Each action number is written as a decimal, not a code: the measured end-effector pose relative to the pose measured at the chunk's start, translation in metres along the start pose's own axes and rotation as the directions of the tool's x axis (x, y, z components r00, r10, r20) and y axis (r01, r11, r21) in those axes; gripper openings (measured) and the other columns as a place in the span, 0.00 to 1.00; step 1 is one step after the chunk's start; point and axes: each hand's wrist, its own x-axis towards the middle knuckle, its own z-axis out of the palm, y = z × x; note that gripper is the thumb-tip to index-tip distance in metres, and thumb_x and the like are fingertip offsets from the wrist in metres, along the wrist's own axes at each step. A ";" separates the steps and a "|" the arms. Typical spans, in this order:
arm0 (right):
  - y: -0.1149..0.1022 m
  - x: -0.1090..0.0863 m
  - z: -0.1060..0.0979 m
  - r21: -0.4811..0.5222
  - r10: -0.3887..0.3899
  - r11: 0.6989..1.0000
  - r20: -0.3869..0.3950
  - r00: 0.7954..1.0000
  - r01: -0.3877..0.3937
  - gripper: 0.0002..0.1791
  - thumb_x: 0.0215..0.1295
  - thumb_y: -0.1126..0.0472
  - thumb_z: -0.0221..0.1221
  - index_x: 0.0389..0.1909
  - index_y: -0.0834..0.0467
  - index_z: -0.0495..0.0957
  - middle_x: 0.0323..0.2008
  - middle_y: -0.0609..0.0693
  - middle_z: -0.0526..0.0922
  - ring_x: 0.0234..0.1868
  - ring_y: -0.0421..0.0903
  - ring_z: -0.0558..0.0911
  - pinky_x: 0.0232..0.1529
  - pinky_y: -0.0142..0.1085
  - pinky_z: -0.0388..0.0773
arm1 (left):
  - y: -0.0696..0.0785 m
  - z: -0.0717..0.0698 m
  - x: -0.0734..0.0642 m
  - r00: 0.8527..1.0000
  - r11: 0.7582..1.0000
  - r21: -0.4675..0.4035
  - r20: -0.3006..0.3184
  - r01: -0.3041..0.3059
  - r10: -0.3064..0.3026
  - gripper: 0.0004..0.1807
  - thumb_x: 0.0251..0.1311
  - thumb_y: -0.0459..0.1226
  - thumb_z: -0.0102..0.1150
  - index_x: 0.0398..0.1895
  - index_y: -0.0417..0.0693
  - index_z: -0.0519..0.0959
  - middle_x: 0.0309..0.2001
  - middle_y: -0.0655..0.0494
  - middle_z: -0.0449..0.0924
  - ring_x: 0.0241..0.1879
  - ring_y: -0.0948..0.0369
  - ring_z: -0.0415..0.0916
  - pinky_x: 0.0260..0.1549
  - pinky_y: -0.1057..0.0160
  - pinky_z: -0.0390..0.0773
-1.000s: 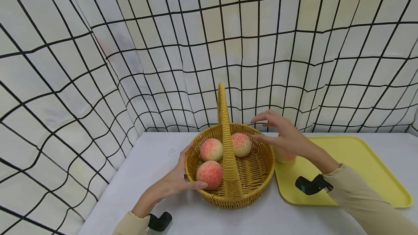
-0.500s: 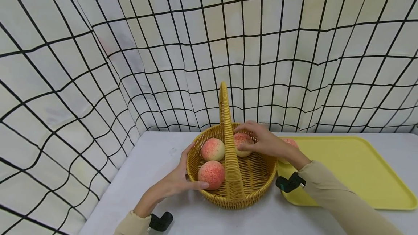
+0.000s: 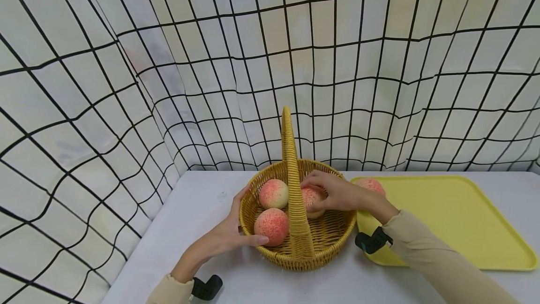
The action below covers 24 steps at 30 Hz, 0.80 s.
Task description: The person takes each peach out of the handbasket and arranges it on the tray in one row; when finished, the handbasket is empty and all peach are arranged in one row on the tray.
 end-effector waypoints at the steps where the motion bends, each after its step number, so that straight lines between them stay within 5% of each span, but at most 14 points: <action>1: -0.001 0.000 0.001 0.002 -0.007 1.000 0.016 1.000 0.007 0.25 0.65 0.55 0.73 0.60 0.59 0.81 0.58 0.53 0.77 0.62 0.53 0.76 0.66 0.55 0.71 | 0.000 0.000 0.000 1.000 1.000 0.002 0.000 0.000 0.000 0.74 0.52 0.54 0.79 0.85 0.60 0.28 0.84 0.39 0.40 0.81 0.39 0.46 0.73 0.30 0.51; 7: -0.011 0.001 0.006 -0.009 -0.024 1.000 0.091 0.996 0.025 0.31 0.62 0.54 0.75 0.65 0.57 0.79 0.60 0.52 0.77 0.63 0.52 0.75 0.66 0.53 0.72 | -0.001 -0.002 -0.001 1.000 1.000 0.008 -0.001 -0.007 0.007 0.73 0.52 0.54 0.79 0.85 0.60 0.29 0.84 0.39 0.41 0.81 0.40 0.46 0.73 0.30 0.50; 12: -0.013 0.000 0.010 -0.048 -0.025 0.998 0.080 0.996 0.028 0.32 0.60 0.52 0.76 0.65 0.53 0.79 0.58 0.48 0.79 0.60 0.47 0.76 0.63 0.50 0.74 | -0.002 -0.001 -0.002 1.000 1.000 0.018 -0.002 0.000 0.000 0.73 0.52 0.55 0.78 0.85 0.60 0.29 0.83 0.39 0.42 0.81 0.39 0.46 0.73 0.29 0.51; 18: -0.024 -0.016 0.000 -0.077 -0.062 0.995 -0.040 0.997 0.059 0.29 0.57 0.53 0.78 0.60 0.50 0.82 0.56 0.44 0.80 0.57 0.45 0.77 0.57 0.46 0.78 | -0.003 0.000 -0.001 1.000 1.000 0.015 -0.005 0.004 -0.004 0.73 0.52 0.56 0.78 0.85 0.60 0.29 0.84 0.40 0.42 0.81 0.40 0.46 0.73 0.30 0.51; 24: -0.044 -0.057 -0.035 0.009 -0.024 1.000 -0.225 0.974 0.026 0.33 0.52 0.61 0.80 0.60 0.44 0.81 0.58 0.42 0.78 0.55 0.45 0.79 0.49 0.42 0.84 | -0.003 -0.001 -0.002 1.000 1.000 0.028 -0.012 -0.001 0.002 0.73 0.52 0.56 0.78 0.85 0.60 0.30 0.84 0.40 0.42 0.81 0.40 0.45 0.73 0.29 0.51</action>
